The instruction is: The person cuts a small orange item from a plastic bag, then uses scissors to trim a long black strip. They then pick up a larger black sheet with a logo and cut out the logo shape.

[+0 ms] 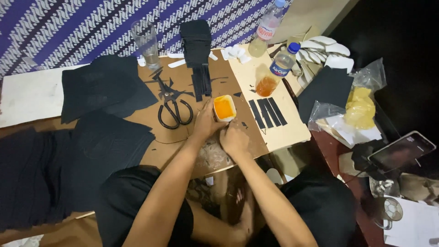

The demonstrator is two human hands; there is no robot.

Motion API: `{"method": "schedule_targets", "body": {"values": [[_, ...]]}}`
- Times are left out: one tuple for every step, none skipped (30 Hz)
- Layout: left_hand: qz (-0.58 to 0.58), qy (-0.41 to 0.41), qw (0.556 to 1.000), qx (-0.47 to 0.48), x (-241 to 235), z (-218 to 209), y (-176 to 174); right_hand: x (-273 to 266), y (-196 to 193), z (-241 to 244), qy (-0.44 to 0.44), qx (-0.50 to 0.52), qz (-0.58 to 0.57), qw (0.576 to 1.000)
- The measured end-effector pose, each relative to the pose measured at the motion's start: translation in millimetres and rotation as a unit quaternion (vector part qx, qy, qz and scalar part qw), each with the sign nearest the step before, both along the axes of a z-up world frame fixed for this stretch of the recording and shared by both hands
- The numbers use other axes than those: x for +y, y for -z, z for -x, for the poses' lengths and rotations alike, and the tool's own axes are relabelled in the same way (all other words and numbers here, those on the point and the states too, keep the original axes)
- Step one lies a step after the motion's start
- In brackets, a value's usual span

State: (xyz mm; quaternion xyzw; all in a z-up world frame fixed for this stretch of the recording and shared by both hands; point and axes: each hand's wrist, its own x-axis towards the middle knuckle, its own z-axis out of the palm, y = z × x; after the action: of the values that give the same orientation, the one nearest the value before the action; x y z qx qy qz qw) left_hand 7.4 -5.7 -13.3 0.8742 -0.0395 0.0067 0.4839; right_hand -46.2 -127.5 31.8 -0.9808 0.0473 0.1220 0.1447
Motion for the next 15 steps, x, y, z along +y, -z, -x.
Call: {"method": "schedule_targets", "body": {"values": [[-0.001,0.002,1.0,0.0,0.7,0.7,3.3,-0.5,-16.9,5.8,0.002,0.0,-0.001,1.0],[0.014,0.004,1.0,-0.01,2.0,-0.2,6.0,-0.4,-34.2,10.2,-0.012,0.012,-0.01,1.0],[0.029,0.006,0.999,-0.019,3.1,-1.4,8.7,-0.4,-51.4,14.5,-0.027,0.025,-0.02,0.999],[0.03,0.01,0.999,-0.019,1.9,-2.1,12.6,-6.7,-53.4,22.0,-0.023,0.024,-0.018,0.999],[0.02,0.005,0.999,-0.027,0.5,-3.1,16.5,-13.0,-55.2,29.3,-0.063,0.016,-0.038,0.997],[0.008,0.0,0.999,-0.035,0.7,-4.0,20.7,-18.0,-56.7,36.8,-0.103,0.007,-0.059,0.993],[0.009,0.004,0.999,-0.035,0.5,0.2,10.2,-33.4,-57.7,32.8,-0.099,0.007,-0.059,0.993],[0.015,0.003,0.999,-0.035,0.9,5.4,0.2,-48.7,-58.8,28.6,-0.006,-0.051,-0.078,0.996],[0.02,0.003,0.999,-0.035,1.3,10.9,-9.9,-64.1,-60.0,24.7,0.086,-0.109,-0.096,0.986],[0.021,0.005,0.999,-0.04,3.3,10.5,-6.7,-91.6,-57.5,14.4,0.088,-0.113,-0.096,0.985],[0.018,0.015,0.999,-0.033,4.4,9.7,-3.9,-119.9,-55.5,3.8,0.088,-0.121,-0.061,0.987],[0.017,0.026,0.999,-0.023,2.3,10.2,-0.6,-151.4,-54.2,-4.8,0.09,-0.124,-0.025,0.988],[0.018,0.029,0.999,-0.025,2.1,14.5,-7.2,-179.5,-45.6,-10.9,0.093,-0.126,-0.023,0.987],[0.004,0.045,0.999,-0.027,3.6,16.3,-14.2,-206.4,-38.1,-20.1,0.066,-0.127,0.153,0.978],[-0.01,0.06,0.998,-0.03,5.9,18.1,-21.0,-232.5,-30.8,-29.5,0.038,-0.124,0.325,0.937]]}}
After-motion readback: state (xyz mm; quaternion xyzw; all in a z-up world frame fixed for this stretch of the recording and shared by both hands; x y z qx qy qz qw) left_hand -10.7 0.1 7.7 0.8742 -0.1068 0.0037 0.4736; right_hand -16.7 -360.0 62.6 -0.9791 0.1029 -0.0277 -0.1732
